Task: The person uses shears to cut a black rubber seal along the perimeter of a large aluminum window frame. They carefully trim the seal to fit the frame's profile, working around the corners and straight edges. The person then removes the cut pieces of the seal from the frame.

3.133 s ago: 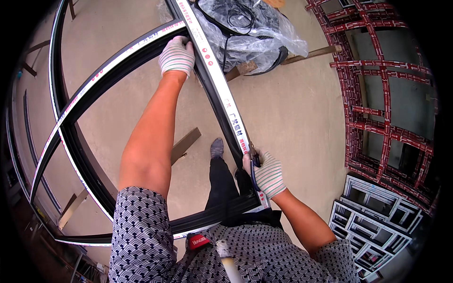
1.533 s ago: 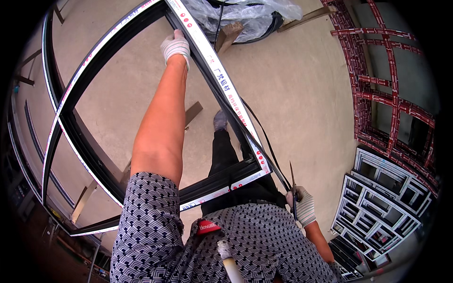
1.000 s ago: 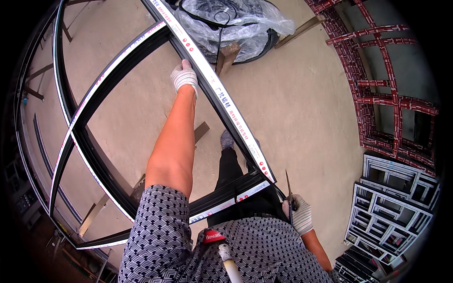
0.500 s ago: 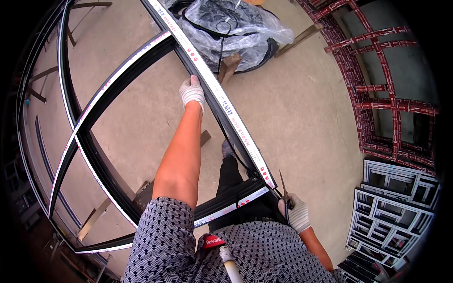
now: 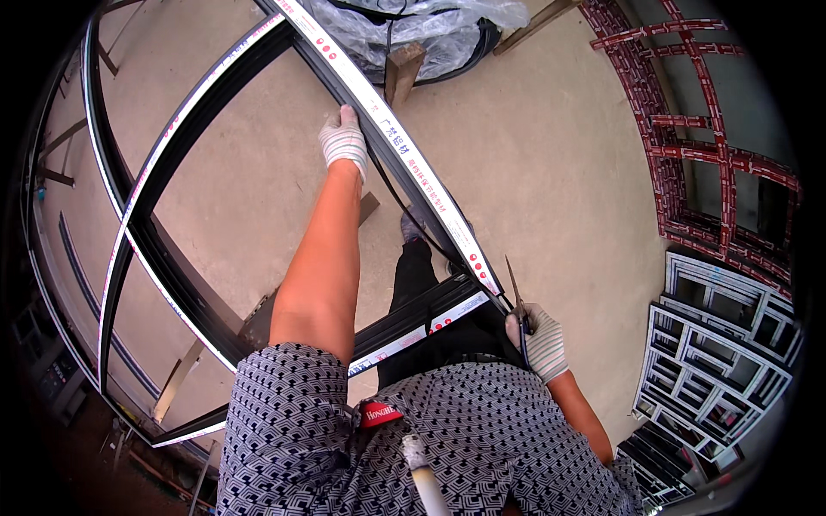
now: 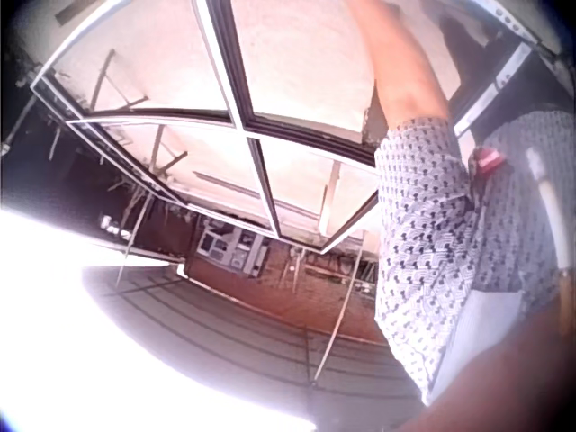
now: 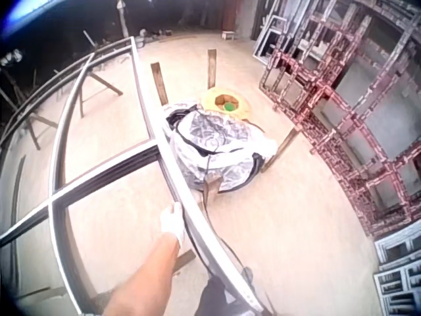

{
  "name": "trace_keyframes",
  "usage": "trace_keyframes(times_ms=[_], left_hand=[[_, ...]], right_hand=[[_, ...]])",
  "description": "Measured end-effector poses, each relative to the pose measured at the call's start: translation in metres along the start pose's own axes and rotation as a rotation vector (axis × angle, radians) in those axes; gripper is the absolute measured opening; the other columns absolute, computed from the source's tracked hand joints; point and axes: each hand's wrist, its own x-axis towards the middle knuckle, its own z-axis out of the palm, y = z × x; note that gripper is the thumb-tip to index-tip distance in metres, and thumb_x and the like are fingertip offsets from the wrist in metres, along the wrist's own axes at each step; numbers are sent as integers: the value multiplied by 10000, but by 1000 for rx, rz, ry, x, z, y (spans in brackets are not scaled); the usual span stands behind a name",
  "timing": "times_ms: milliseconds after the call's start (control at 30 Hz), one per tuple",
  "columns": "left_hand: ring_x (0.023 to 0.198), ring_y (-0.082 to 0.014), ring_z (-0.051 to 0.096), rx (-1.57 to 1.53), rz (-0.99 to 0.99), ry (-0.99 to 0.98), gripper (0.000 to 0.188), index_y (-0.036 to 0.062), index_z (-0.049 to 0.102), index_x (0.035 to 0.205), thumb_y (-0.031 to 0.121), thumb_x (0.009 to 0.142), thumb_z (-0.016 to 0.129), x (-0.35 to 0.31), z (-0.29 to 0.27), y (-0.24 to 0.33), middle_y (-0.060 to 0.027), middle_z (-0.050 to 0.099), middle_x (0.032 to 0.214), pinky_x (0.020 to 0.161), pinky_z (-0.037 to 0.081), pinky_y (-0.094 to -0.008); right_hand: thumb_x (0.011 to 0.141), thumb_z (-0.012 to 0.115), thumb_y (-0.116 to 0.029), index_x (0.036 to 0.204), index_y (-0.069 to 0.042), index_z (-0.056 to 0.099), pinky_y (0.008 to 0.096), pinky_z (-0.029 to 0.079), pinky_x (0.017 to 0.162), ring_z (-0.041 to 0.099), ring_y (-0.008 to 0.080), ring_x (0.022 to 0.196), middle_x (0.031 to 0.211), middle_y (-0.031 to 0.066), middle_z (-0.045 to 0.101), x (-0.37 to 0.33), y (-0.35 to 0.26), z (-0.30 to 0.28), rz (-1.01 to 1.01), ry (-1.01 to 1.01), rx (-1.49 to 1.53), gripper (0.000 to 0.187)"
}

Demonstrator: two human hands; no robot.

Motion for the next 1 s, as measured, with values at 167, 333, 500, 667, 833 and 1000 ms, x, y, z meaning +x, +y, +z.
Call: trace_keyframes(times_ms=[167, 333, 500, 667, 833, 1000], left_hand=[[824, -206, 654, 117, -88, 21, 503, -124, 661, 1166, 352, 1005, 626, 3, 3, 3, -157, 725, 996, 792, 522, -345], [798, -189, 674, 12, -94, -23, 472, -116, 659, 1167, 327, 1007, 634, 15, -5, -18, -129, 727, 990, 721, 537, -321], [821, -165, 667, -5, 31, -125, 412, -80, 655, 1240, 267, 1020, 625, 2, -5, -26, -118, 729, 996, 731, 541, -297], [852, -163, 661, 218, 52, -24, 402, -75, 672, 1215, 273, 1031, 594, -6, -3, -15, -114, 732, 1027, 812, 523, -304], [812, -161, 664, 37, 32, -94, 391, -77, 673, 1182, 274, 1034, 585, 3, -4, -39, -100, 730, 954, 762, 529, -290], [840, -211, 682, 172, 33, -88, 396, -90, 698, 1114, 277, 1017, 588, -15, -2, -28, -151, 743, 936, 813, 530, -342]], right_hand=[[915, 731, -262, 1041, 3, 668, 300, 538, 666, 643, 114, 704, 768, 103, 697, -1, 5, -2, -73, 41, -9, 300], [917, 731, -255, 1017, 2, 656, 281, 521, 641, 601, 93, 678, 742, 71, 664, -8, 18, -7, -60, 27, 20, 286], [930, 721, -247, 1009, -2, 649, 269, 511, 651, 574, 86, 678, 735, 49, 648, -4, 31, 3, -82, 26, 107, 267], [936, 712, -229, 1013, 1, 651, 282, 512, 657, 586, 90, 697, 767, 49, 661, -8, 26, 1, -65, 7, 76, 250], [936, 711, -211, 1003, -1, 657, 275, 512, 658, 580, 76, 701, 759, 36, 647, -13, 21, -6, -100, 11, 72, 227], [943, 706, -215, 1001, 0, 657, 262, 501, 655, 567, 67, 709, 759, 23, 635, -15, 23, -6, -111, 40, 117, 229]])
